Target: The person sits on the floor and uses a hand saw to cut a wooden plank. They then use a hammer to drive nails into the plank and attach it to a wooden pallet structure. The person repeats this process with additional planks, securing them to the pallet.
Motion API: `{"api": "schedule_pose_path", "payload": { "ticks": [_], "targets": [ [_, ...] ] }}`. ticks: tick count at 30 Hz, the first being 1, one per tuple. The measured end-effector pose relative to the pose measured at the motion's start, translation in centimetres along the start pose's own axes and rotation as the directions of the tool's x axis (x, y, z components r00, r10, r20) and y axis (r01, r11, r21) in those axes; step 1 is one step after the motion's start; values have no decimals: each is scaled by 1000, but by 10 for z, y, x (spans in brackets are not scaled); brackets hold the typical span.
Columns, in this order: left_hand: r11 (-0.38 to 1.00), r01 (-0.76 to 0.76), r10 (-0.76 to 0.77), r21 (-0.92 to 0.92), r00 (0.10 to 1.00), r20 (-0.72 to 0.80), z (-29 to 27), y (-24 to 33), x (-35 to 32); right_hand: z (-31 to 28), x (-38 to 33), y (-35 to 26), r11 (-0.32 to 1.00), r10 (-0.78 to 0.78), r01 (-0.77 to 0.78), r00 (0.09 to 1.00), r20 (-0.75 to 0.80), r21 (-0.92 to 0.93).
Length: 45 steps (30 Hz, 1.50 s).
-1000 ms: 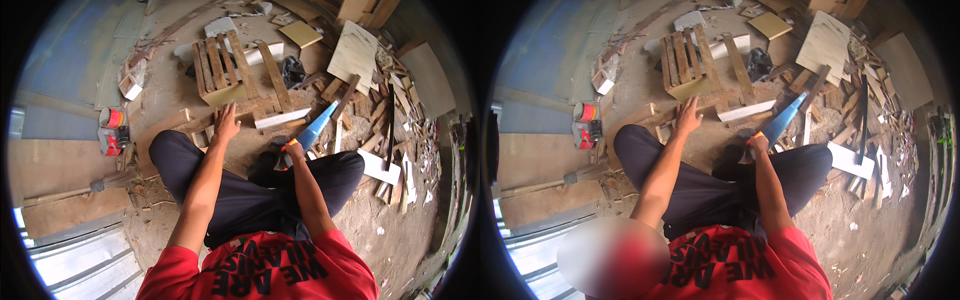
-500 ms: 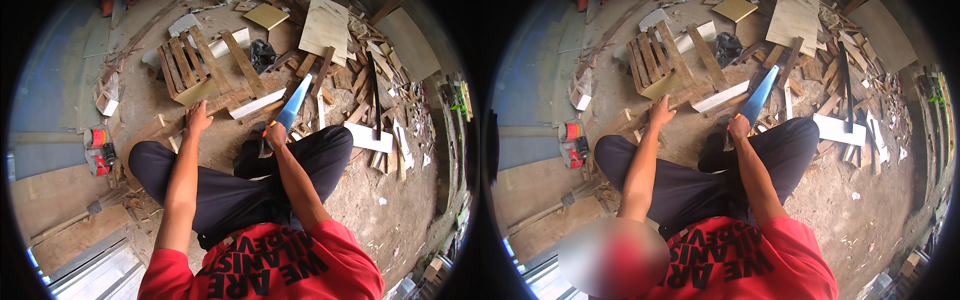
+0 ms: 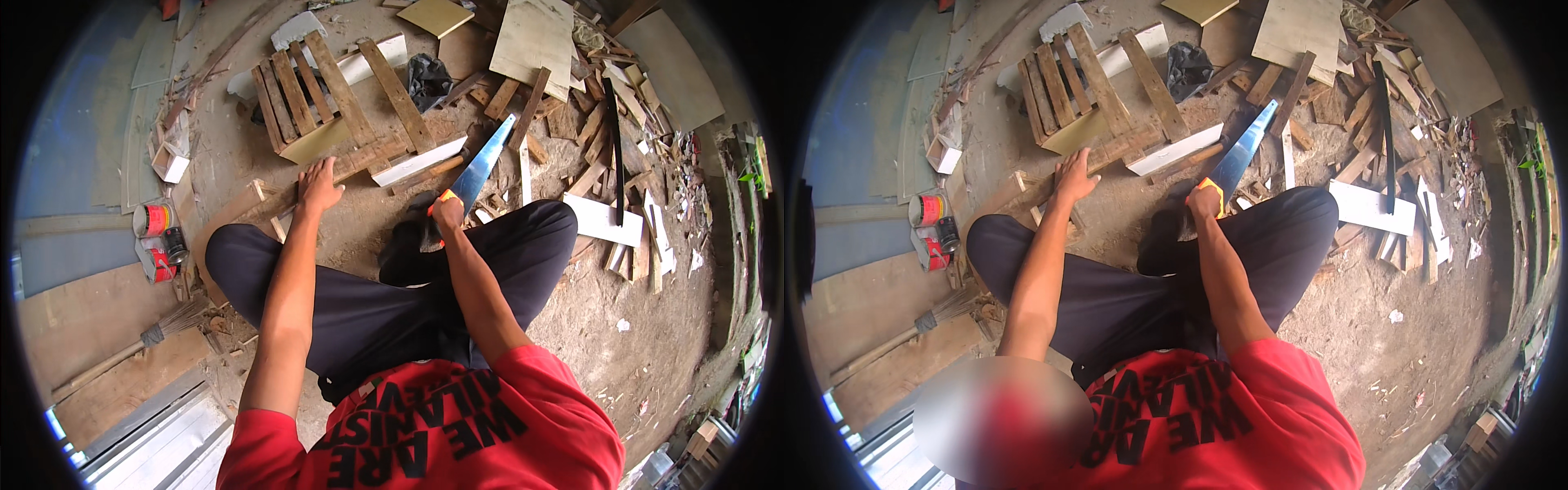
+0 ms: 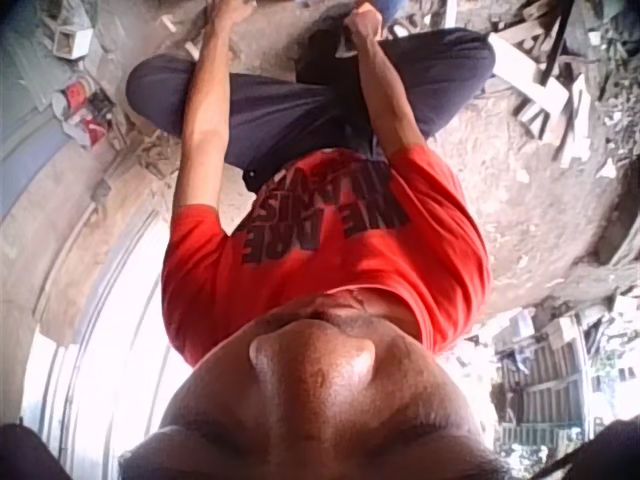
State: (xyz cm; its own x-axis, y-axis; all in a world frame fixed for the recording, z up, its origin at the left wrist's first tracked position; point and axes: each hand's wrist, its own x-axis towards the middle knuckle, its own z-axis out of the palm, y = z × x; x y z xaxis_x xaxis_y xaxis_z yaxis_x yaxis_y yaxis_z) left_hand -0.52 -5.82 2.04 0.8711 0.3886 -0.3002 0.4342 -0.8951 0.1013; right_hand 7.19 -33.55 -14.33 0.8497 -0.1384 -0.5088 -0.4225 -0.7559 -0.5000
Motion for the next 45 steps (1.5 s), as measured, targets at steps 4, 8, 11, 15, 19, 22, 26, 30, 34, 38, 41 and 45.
{"api": "schedule_pose_path", "payload": {
  "ticks": [4,8,11,15,19,22,26,30,34,38,41,45],
  "targets": [
    [996,63,-61,56,998,-34,7,4,13,1,-1,8,982,-118,149,963,-244,112],
    [995,62,-62,73,998,-7,6,7,17,-24,-1,-15,914,-178,291,913,-366,282],
    [996,45,-44,78,999,-12,5,3,21,-39,-1,-24,808,-48,223,948,-316,546],
    [998,32,-31,52,999,-19,2,-7,21,-104,-63,-52,354,-107,95,992,-61,930],
    [1000,-2,3,28,999,-32,-1,-3,20,-167,-154,-49,302,-329,185,941,-80,935],
    [999,21,-21,26,1000,2,-2,2,20,-183,-215,-35,521,-518,367,853,-57,771],
    [1000,3,-2,18,998,-58,7,0,21,-156,-236,-24,487,-541,303,841,10,819],
    [1000,21,-20,20,999,-43,-6,-9,4,-141,-208,-15,558,-599,367,799,55,745],
    [1000,15,-16,-8,996,-83,-6,-18,-5,-147,-221,-36,607,-668,509,743,45,611],
    [997,74,-76,-34,996,-50,-7,-20,-8,-158,-231,-39,648,-649,485,755,93,587],
    [988,136,-143,-77,985,-92,-2,-38,-15,-168,-233,-42,662,-612,412,779,134,626],
    [990,130,-133,-51,990,-45,-2,-42,-14,-174,-231,-50,664,-572,308,796,198,681]
  ]
}}
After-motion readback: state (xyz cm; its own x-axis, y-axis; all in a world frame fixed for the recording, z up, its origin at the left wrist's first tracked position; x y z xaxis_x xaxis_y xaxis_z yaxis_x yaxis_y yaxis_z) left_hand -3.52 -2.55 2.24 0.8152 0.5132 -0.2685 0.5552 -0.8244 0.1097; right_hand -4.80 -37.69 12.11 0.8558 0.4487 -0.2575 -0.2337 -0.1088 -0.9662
